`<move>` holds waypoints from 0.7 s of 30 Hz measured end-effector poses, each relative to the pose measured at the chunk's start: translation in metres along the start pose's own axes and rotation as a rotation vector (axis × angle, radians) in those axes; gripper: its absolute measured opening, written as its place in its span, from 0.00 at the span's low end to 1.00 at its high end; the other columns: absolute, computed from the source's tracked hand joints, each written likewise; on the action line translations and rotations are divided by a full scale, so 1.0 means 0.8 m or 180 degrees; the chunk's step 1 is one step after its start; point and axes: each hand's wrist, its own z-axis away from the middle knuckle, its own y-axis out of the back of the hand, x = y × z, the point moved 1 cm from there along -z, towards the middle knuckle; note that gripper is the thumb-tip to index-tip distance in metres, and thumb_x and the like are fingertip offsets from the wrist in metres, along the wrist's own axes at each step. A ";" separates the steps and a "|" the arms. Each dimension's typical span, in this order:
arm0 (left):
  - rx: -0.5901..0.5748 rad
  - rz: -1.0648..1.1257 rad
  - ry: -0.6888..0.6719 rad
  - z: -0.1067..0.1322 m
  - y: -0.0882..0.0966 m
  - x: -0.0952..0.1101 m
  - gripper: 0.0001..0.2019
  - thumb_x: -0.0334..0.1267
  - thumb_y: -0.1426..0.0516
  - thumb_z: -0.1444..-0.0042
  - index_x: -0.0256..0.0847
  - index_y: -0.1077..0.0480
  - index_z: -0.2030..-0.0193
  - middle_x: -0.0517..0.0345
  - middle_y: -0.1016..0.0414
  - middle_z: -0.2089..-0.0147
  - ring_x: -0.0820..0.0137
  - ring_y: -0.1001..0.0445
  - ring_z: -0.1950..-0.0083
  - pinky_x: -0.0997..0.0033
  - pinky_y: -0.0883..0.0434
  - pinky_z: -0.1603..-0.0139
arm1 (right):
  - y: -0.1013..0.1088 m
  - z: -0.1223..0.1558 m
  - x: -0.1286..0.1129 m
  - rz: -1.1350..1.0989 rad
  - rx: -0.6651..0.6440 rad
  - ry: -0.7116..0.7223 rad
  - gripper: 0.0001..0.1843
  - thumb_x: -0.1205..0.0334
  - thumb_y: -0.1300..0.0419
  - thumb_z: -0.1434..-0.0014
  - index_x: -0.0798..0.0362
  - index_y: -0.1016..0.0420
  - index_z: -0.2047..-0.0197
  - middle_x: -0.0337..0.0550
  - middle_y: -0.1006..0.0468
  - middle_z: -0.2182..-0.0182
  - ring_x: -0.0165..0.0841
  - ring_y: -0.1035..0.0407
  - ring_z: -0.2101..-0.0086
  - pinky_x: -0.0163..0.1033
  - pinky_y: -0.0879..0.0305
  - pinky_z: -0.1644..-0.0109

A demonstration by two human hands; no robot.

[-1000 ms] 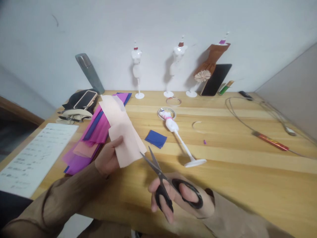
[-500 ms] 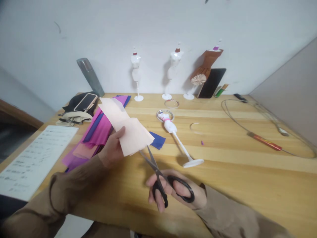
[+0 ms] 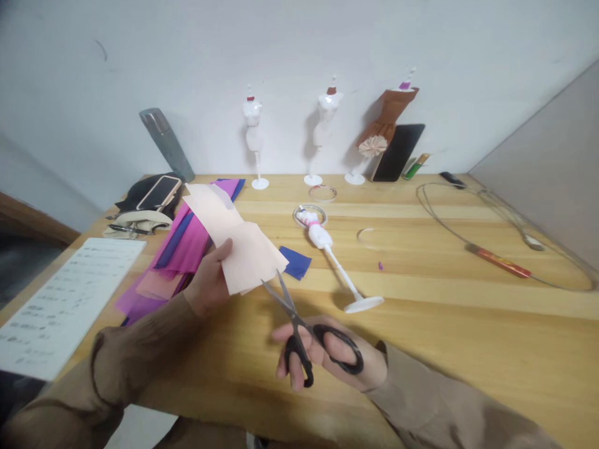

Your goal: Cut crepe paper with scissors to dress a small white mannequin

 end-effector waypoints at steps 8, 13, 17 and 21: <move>0.0077 0.0010 -0.0077 -0.008 -0.008 0.000 0.24 0.44 0.47 0.35 0.31 0.34 0.37 0.37 0.24 0.45 0.52 0.24 0.44 0.53 0.28 0.42 | -0.003 -0.009 -0.013 0.0036 0.0183 -0.0088 0.40 0.28 0.40 0.49 0.52 0.24 0.46 0.47 0.22 0.74 0.45 0.24 0.62 0.48 0.34 0.55; -0.0083 0.0023 -0.0345 -0.030 -0.027 0.010 0.20 0.35 0.44 0.40 0.31 0.31 0.41 0.41 0.21 0.49 0.53 0.23 0.45 0.54 0.29 0.42 | -0.007 -0.021 -0.045 0.0119 0.0575 0.0114 0.40 0.26 0.41 0.50 0.51 0.23 0.49 0.43 0.26 0.79 0.43 0.26 0.67 0.47 0.35 0.59; -0.0118 -0.0152 -0.0438 -0.048 -0.043 0.024 0.20 0.29 0.45 0.42 0.29 0.31 0.43 0.43 0.20 0.55 0.55 0.22 0.49 0.57 0.28 0.44 | -0.015 -0.034 -0.075 0.0284 0.0844 0.0304 0.38 0.24 0.43 0.52 0.51 0.21 0.57 0.41 0.30 0.82 0.42 0.28 0.70 0.48 0.34 0.59; 0.0019 -0.0118 -0.0394 -0.057 -0.048 0.036 0.21 0.28 0.48 0.42 0.27 0.31 0.42 0.42 0.20 0.57 0.57 0.21 0.52 0.59 0.27 0.47 | -0.021 -0.043 -0.086 0.0370 0.0923 0.0324 0.41 0.23 0.44 0.53 0.51 0.22 0.55 0.42 0.29 0.81 0.44 0.27 0.68 0.50 0.34 0.59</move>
